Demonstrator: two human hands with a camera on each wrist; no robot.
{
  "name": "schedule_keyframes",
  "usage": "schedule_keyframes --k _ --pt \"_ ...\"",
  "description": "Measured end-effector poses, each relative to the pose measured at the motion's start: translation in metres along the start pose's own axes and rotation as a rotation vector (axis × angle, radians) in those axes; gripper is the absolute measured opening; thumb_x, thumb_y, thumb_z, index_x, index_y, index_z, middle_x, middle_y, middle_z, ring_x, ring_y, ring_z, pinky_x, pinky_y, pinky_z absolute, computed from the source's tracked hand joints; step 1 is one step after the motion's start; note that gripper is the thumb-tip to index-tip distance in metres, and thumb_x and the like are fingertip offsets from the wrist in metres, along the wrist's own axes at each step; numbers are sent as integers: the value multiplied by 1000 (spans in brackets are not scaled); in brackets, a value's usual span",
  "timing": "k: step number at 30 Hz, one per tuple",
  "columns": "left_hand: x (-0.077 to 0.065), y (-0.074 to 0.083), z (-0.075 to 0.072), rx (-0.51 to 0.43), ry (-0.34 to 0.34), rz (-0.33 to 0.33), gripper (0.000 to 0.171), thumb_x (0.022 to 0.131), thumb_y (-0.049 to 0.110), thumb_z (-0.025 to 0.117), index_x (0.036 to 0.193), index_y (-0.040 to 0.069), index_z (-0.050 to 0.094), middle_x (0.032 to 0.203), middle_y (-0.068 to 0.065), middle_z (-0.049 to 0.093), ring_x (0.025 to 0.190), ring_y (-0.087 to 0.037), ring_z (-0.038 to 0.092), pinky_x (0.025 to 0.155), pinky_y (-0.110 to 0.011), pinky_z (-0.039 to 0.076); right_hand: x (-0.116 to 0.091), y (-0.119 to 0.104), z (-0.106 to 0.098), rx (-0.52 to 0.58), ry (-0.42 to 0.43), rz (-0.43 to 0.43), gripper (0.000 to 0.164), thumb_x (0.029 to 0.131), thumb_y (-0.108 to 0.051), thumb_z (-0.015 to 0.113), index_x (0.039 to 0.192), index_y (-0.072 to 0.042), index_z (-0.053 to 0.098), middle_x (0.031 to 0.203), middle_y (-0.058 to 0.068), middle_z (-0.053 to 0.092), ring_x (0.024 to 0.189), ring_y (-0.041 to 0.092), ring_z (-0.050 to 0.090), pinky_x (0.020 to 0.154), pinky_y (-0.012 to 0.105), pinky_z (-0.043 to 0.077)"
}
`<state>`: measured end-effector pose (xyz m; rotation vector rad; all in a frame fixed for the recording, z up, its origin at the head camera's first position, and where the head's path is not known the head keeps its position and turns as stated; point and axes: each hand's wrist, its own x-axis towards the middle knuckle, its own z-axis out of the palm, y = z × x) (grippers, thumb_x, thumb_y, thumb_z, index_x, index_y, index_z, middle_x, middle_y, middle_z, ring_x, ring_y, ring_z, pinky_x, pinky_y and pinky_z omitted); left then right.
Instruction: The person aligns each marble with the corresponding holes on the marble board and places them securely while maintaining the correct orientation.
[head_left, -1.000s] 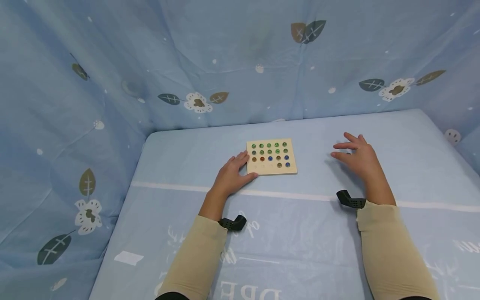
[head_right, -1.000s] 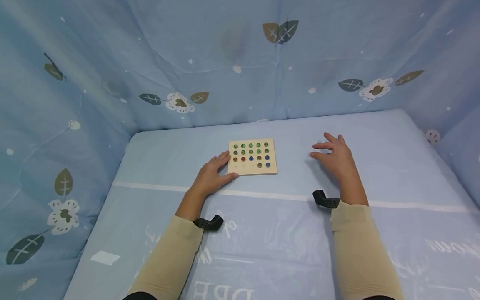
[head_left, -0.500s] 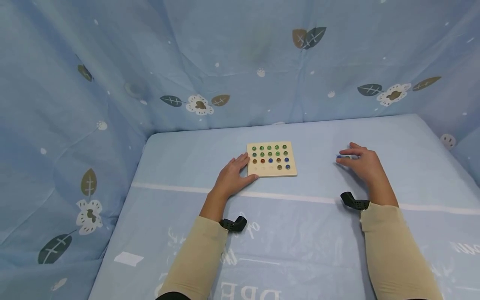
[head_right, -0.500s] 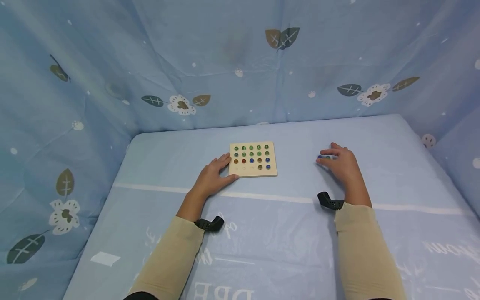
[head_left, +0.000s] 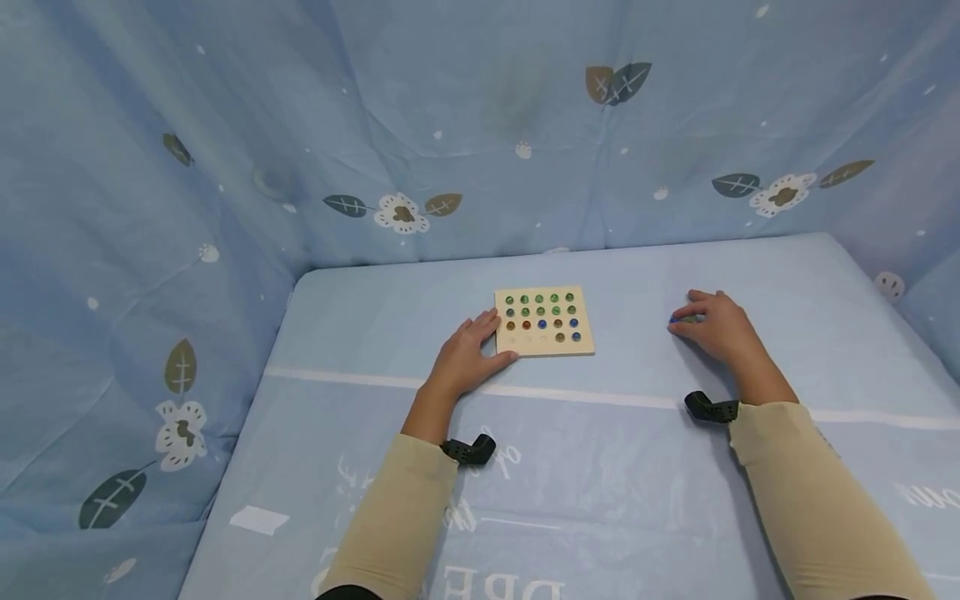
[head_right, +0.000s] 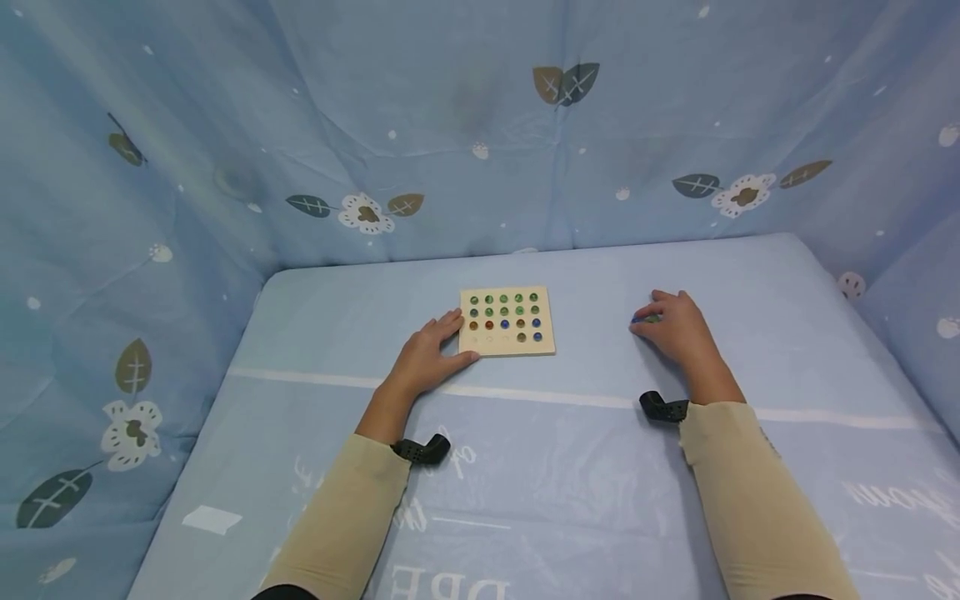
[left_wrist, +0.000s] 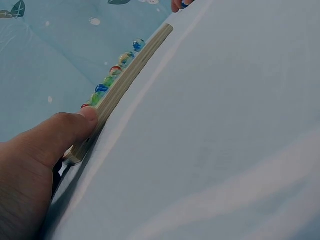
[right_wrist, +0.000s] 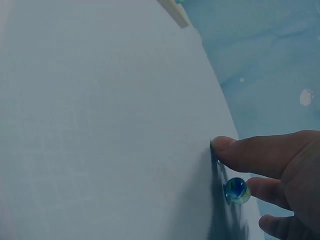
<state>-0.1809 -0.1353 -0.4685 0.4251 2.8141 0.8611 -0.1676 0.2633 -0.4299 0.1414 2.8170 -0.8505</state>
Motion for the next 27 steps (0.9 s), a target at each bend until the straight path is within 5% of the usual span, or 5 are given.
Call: schedule_keyframes --k 11,27 --pt "1 -1 1 17 -8 -4 81 86 59 67 152 20 40 160 6 31 149 -29 27 119 -48 29 7 -38 2 -4 29 -85 38 90 -26 71 118 -1 70 158 18 31 152 40 2 113 72 12" --pt "1 -1 0 18 -23 -16 82 86 59 67 152 20 39 161 6 30 149 -28 26 119 -48 28 17 -104 65 57 -60 -383 30 87 -28 76 110 -9 77 156 9 40 153 32 8 116 66 15"
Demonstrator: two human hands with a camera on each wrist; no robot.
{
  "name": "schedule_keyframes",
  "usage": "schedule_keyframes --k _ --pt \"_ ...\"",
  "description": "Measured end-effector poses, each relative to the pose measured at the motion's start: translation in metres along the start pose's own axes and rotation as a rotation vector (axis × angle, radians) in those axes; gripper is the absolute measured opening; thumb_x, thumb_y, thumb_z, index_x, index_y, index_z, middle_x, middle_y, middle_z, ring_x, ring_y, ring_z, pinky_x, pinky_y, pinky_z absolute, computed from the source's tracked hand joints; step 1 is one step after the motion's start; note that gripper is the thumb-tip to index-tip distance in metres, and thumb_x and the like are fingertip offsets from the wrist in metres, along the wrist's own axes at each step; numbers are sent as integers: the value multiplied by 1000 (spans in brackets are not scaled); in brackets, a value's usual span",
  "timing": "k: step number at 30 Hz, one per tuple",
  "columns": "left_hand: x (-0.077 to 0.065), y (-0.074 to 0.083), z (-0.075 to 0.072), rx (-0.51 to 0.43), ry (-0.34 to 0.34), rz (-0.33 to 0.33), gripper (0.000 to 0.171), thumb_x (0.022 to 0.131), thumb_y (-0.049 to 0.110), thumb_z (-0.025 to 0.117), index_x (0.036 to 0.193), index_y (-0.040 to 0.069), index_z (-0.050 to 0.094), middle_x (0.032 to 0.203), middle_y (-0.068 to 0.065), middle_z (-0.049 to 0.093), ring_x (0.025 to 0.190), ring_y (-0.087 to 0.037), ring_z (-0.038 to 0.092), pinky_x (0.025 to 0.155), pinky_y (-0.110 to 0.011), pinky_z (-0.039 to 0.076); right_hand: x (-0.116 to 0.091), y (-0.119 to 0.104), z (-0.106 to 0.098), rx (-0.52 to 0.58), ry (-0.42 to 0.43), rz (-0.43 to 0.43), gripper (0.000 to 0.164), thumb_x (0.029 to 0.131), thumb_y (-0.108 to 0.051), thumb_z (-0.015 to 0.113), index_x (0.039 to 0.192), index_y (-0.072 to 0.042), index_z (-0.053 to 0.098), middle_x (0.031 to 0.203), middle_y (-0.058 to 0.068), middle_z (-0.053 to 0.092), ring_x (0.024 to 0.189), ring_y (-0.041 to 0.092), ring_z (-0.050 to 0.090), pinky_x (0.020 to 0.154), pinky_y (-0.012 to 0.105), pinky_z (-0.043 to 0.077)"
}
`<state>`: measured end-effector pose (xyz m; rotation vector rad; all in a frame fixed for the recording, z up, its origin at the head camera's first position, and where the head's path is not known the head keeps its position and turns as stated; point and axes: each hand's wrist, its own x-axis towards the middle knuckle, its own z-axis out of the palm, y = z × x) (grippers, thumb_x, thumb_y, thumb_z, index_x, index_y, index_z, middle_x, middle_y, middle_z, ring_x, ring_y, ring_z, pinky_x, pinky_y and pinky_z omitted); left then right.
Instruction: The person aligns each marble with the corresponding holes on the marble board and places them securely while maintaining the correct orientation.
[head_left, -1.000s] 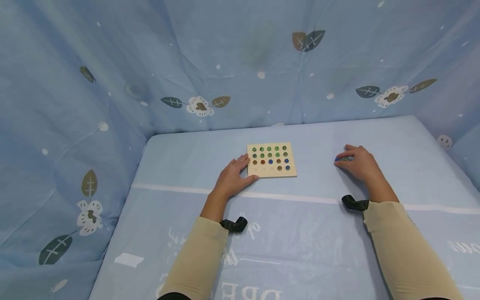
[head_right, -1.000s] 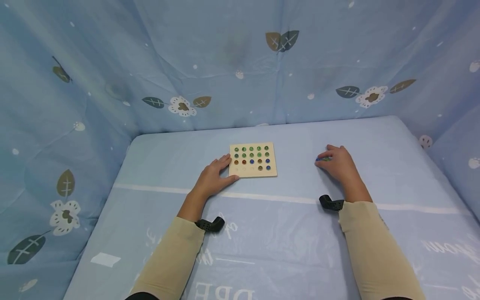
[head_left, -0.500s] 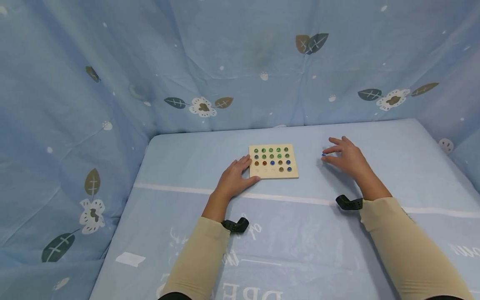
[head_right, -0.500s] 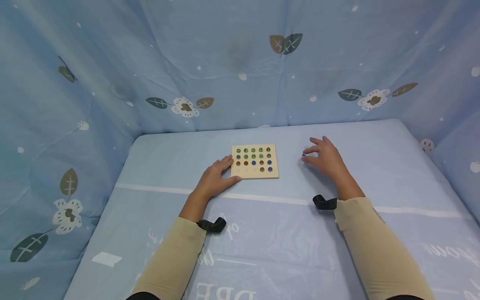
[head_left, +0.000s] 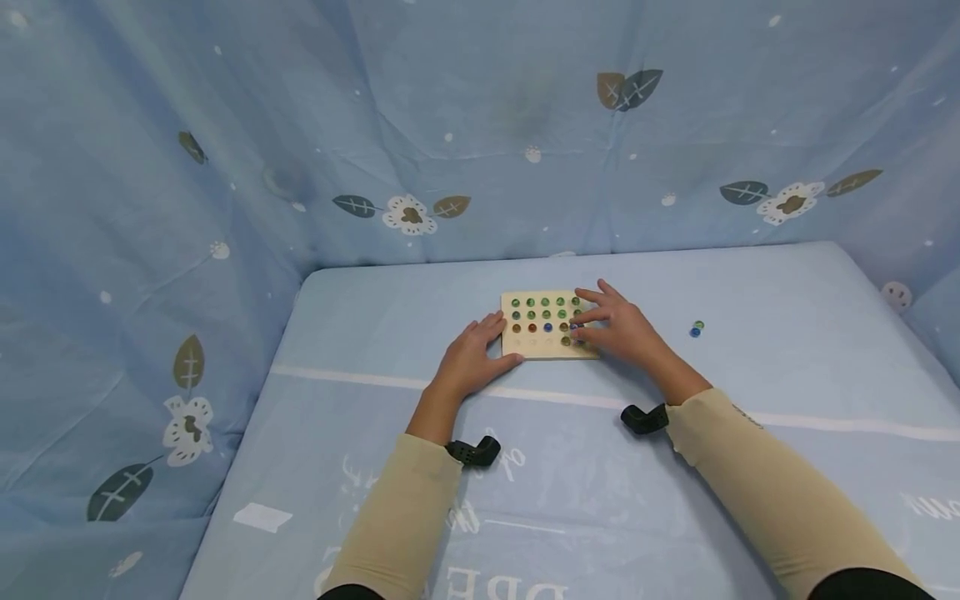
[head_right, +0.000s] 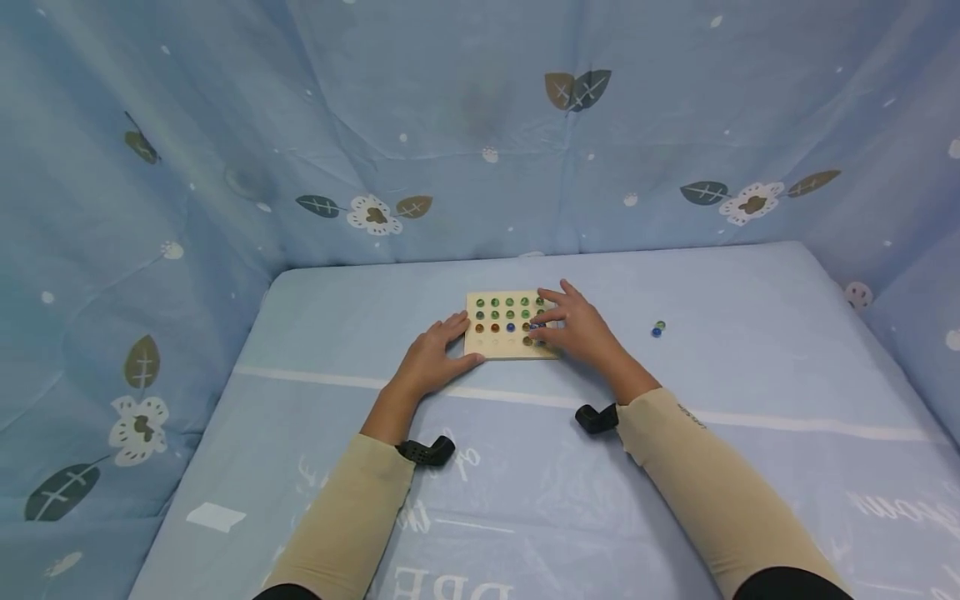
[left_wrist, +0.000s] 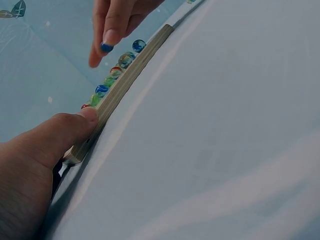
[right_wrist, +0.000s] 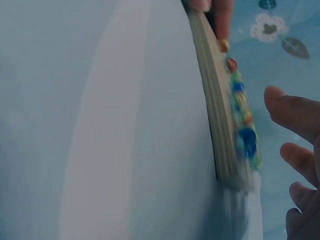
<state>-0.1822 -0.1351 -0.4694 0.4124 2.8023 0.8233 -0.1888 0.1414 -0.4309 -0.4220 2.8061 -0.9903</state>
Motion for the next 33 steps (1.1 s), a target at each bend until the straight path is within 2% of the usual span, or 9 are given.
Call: schedule_keyframes --k 8,15,33 --pt "0 2 -1 7 -19 0 81 86 59 66 152 20 39 161 6 30 149 -30 26 119 -50 28 12 -14 18 2 -50 -77 26 83 -27 80 105 -12 79 155 10 42 152 37 6 117 65 16" --pt "1 1 -1 13 -22 8 82 86 61 65 153 20 38 161 6 29 149 -28 26 119 -49 28 16 -17 21 -34 -77 -123 23 85 -26 79 104 -12 79 154 10 43 152 40 5 120 63 7" --pt "0 0 -2 13 -9 9 82 86 60 66 152 20 39 161 6 30 148 -29 28 118 -49 29 17 -20 23 -74 -107 -118 25 86 -26 78 106 -12 79 155 10 41 152 40 4 121 60 4"
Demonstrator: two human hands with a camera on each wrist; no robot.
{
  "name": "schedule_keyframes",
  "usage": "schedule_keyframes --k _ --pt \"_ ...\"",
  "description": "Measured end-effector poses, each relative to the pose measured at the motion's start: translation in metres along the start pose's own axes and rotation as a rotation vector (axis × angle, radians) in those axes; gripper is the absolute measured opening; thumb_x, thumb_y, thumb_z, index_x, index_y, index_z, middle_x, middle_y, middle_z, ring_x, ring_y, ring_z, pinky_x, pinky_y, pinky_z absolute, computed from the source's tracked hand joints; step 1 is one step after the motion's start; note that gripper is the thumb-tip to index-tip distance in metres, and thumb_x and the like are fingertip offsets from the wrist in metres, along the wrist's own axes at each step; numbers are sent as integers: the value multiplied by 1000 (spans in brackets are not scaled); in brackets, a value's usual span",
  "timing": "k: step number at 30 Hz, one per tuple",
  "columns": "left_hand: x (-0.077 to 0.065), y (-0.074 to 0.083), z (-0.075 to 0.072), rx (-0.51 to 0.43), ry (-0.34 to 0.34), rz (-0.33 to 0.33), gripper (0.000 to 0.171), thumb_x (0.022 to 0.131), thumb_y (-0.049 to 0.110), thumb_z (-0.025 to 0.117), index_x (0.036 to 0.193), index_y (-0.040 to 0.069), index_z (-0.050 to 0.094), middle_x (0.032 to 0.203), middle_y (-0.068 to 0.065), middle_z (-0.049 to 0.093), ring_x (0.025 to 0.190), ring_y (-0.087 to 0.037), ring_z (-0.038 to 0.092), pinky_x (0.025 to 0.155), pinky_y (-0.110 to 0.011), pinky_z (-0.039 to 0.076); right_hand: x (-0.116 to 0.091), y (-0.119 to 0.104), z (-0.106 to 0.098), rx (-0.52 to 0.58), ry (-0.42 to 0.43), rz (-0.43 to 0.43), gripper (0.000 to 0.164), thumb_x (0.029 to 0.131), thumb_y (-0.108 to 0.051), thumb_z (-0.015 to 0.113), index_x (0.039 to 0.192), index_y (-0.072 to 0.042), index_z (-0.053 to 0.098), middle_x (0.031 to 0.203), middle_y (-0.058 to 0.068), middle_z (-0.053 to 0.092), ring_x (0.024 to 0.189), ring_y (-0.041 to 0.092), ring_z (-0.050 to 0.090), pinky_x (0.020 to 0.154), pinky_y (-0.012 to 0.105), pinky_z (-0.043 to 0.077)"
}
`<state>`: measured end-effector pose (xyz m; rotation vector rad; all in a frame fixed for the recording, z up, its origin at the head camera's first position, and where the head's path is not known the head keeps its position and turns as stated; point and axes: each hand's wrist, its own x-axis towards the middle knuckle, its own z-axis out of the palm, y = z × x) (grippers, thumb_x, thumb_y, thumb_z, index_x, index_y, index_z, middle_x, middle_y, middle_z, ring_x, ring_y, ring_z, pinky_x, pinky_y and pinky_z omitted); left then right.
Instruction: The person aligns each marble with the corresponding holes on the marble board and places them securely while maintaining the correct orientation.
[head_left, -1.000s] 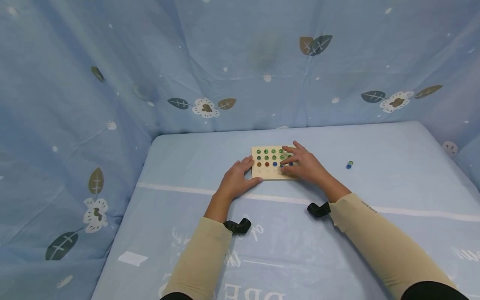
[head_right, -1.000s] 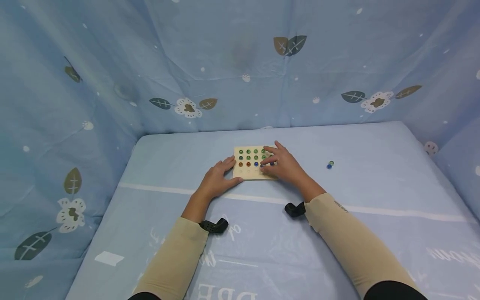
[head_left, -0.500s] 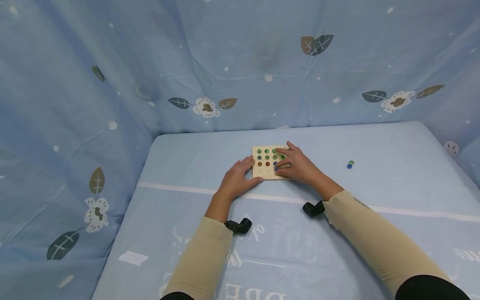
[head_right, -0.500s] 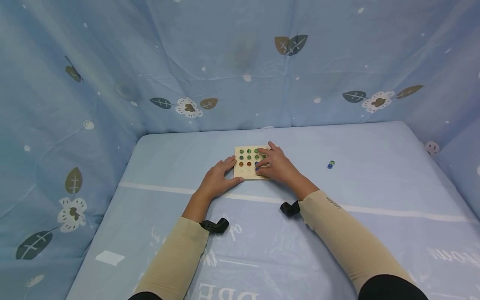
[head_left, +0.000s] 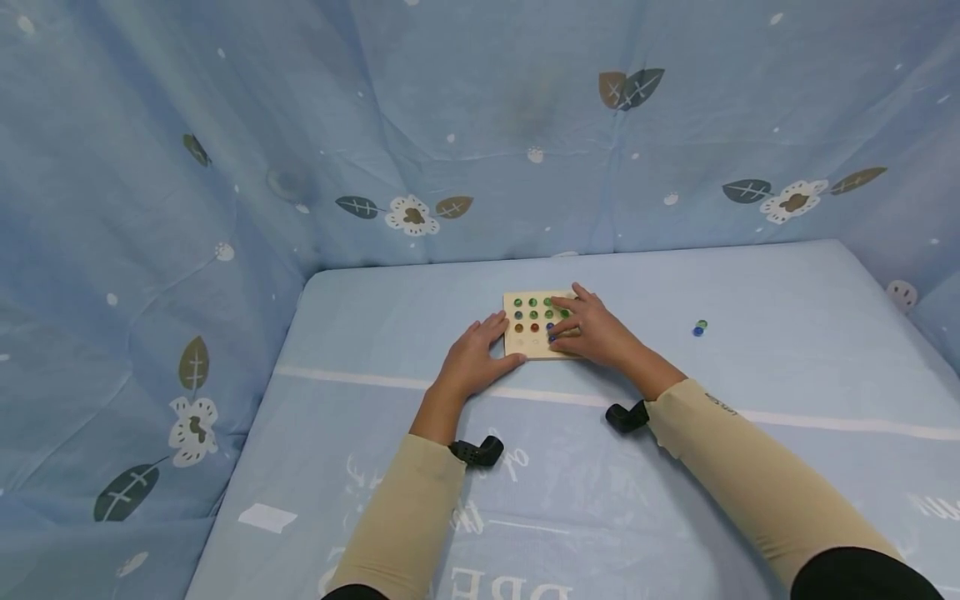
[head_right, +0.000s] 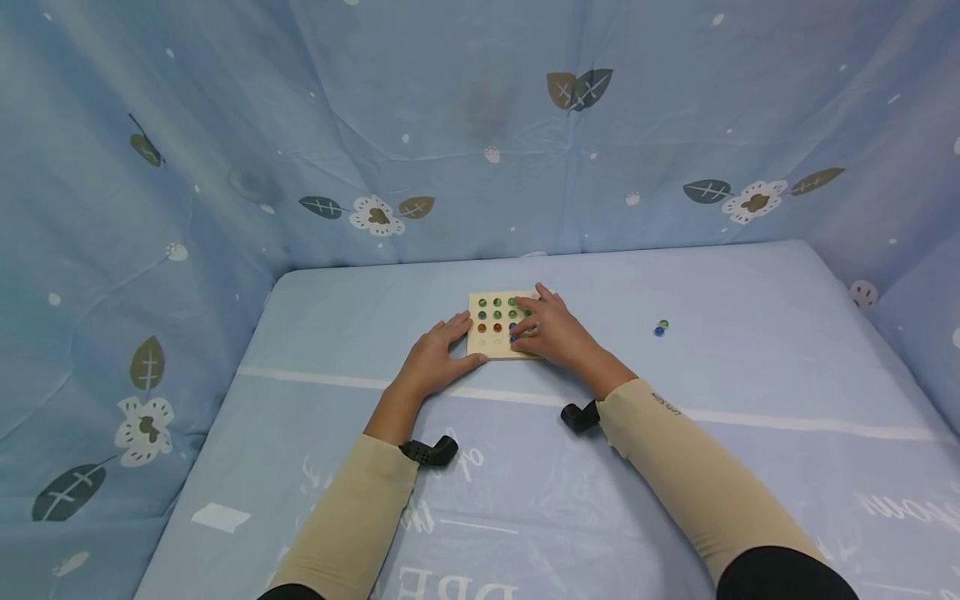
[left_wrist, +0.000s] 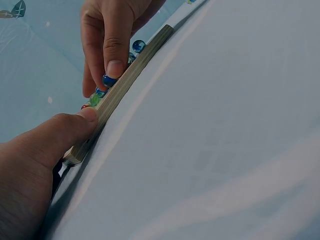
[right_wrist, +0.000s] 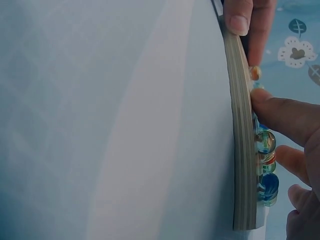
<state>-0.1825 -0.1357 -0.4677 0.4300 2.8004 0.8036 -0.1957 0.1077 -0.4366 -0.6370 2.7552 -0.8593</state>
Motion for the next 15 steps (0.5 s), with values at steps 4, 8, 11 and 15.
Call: schedule_keyframes --k 4,8,11,15 --pt "0 0 0 -2 2 1 82 86 60 66 152 20 39 161 5 30 149 -29 27 118 -49 29 0 1 0 8 -2 -2 25 85 -26 78 106 -12 79 155 11 41 152 41 4 121 61 4" --pt "-1 0 0 -4 -4 -2 82 86 60 66 152 20 39 161 5 30 149 -28 27 119 -48 29 0 1 0 10 1 -9 25 85 -26 78 105 -11 79 154 12 42 151 42 4 120 61 4" --pt "0 0 0 -8 -6 -1 82 86 59 66 152 20 39 161 5 30 149 -28 27 119 -48 29 0 2 1 7 6 -19 25 85 -26 78 105 -11 79 154 13 42 151 42 4 120 62 4" --pt "0 0 0 -4 -3 4 82 86 59 66 152 19 39 161 5 30 149 -28 27 119 -48 29 0 2 2 7 14 -28 25 85 -25 78 105 -10 79 153 14 43 151 44 6 120 62 4"
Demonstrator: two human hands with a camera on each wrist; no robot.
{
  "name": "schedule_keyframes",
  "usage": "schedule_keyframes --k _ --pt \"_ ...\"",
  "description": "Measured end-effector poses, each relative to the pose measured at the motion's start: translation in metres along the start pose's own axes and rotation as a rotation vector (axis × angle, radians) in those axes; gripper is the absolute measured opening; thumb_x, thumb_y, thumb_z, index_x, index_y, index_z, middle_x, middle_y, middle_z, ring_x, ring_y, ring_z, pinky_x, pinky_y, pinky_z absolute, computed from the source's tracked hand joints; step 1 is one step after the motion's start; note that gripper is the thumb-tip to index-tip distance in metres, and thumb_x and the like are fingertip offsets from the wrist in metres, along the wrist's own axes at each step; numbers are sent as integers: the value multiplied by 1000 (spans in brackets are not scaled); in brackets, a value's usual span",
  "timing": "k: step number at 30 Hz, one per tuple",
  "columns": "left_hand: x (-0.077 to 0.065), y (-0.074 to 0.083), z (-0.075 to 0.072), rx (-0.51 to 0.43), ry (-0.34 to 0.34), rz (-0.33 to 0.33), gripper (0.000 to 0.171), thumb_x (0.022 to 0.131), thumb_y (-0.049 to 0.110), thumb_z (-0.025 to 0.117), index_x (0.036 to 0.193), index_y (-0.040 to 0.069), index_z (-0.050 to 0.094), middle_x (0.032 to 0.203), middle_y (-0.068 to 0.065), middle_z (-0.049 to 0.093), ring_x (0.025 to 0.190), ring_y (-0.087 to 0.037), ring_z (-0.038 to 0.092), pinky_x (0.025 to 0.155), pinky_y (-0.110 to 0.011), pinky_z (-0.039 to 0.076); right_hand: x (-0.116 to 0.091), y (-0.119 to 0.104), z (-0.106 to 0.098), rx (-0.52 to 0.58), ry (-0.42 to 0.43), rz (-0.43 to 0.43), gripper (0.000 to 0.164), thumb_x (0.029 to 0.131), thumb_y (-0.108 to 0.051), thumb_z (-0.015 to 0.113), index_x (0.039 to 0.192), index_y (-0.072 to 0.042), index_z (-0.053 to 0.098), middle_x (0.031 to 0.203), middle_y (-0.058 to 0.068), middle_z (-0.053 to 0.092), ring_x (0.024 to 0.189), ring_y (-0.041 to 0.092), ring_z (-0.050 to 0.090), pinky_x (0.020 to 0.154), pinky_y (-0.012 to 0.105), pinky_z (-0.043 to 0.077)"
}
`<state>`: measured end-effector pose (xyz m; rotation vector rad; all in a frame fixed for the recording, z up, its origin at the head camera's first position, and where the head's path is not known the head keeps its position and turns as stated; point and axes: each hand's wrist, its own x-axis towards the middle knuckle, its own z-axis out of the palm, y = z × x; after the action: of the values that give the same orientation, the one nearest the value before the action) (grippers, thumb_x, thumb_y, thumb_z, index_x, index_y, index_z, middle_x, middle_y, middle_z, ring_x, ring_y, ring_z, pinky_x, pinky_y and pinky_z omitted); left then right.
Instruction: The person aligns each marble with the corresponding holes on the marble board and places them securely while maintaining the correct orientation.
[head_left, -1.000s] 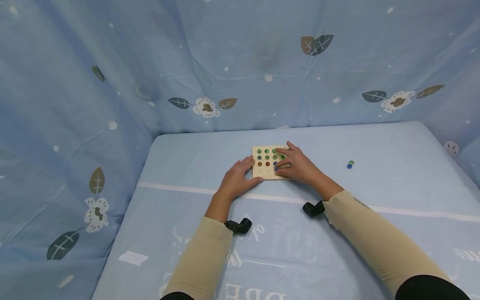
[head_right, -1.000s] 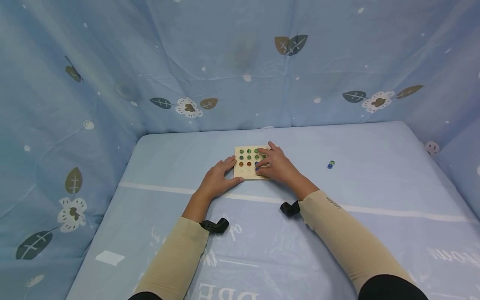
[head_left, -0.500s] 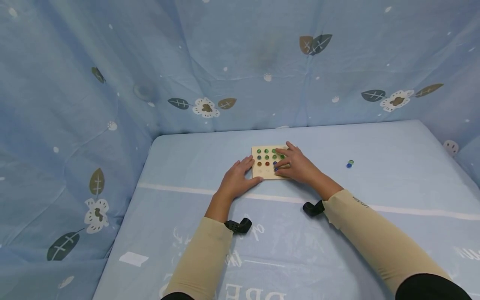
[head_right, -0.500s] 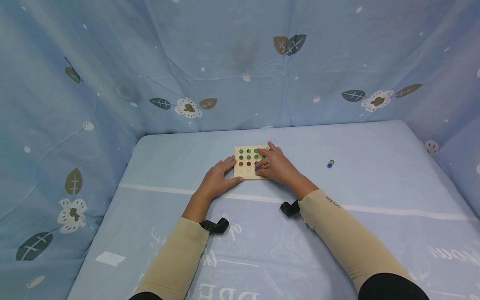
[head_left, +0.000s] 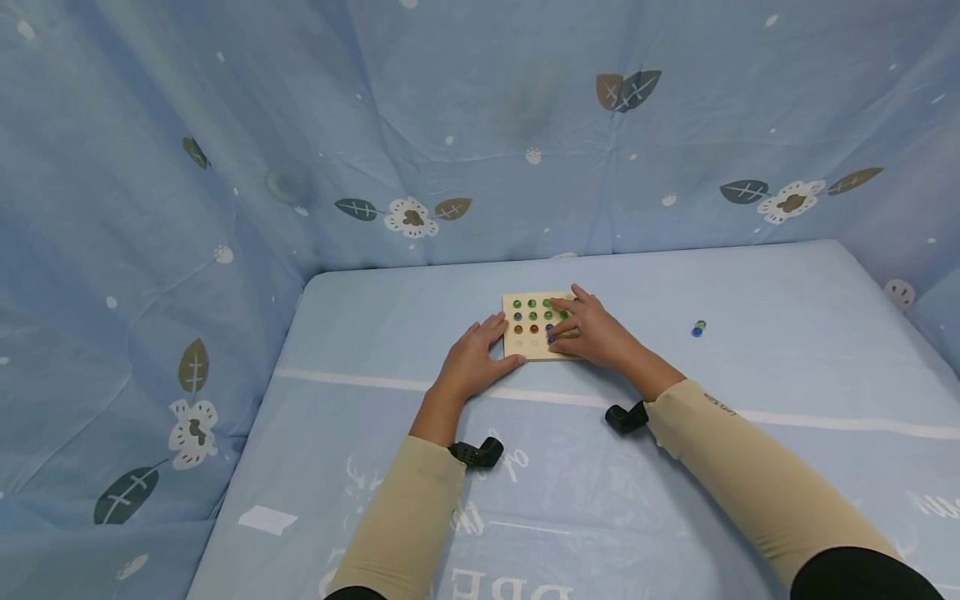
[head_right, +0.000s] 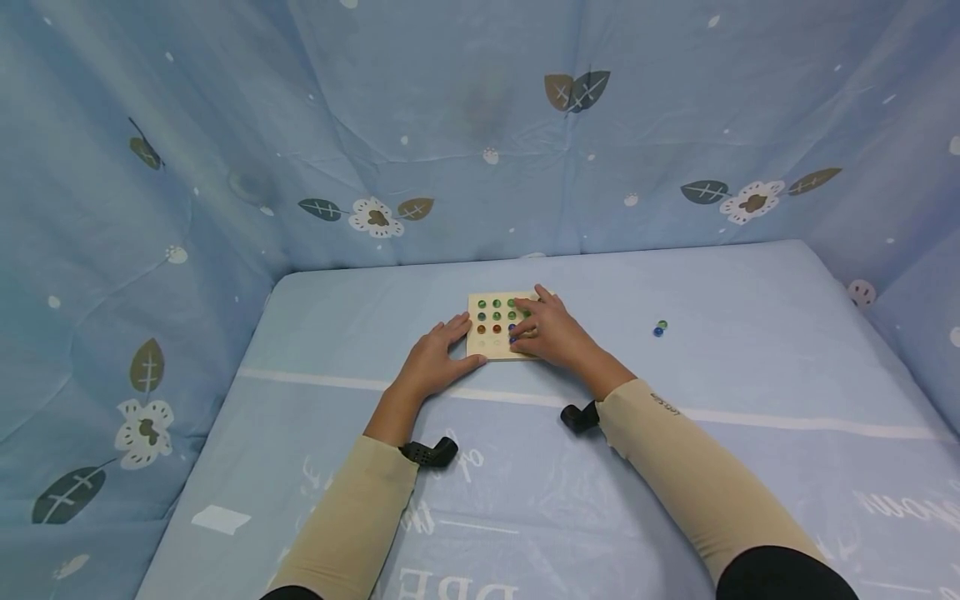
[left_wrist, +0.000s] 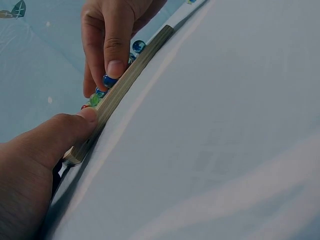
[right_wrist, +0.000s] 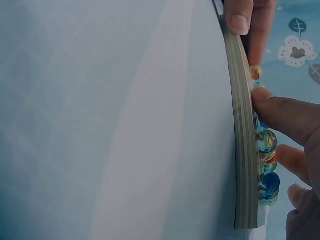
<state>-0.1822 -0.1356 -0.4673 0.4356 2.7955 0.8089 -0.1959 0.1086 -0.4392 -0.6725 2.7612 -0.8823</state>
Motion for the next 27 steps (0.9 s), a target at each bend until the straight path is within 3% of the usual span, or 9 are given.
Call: schedule_keyframes --k 5,13,20,27 --pt "0 0 1 4 4 -2 81 86 59 66 152 20 39 161 5 31 148 -29 28 118 -49 29 -3 -1 -2 44 8 8 24 85 -24 79 105 -10 79 153 14 43 150 44 6 119 64 6" --pt "-1 0 2 -9 14 -5 81 86 58 67 152 20 40 160 5 32 148 -30 28 118 -50 30 -11 9 -13 144 40 118 27 86 -28 78 109 -13 78 156 7 40 153 33 5 117 67 13" --pt "-2 1 1 -11 23 -11 82 85 58 68 152 21 39 160 6 31 149 -26 27 119 -47 28 -29 30 -38 242 123 224 29 85 -23 78 111 -11 77 155 1 42 154 29 7 119 64 8" --pt "-2 1 1 -18 10 -16 82 86 59 68 152 21 38 161 7 30 149 -28 26 119 -48 28 -59 60 -69 306 162 359 37 88 -27 76 120 -8 72 158 -4 36 154 21 3 119 64 6"
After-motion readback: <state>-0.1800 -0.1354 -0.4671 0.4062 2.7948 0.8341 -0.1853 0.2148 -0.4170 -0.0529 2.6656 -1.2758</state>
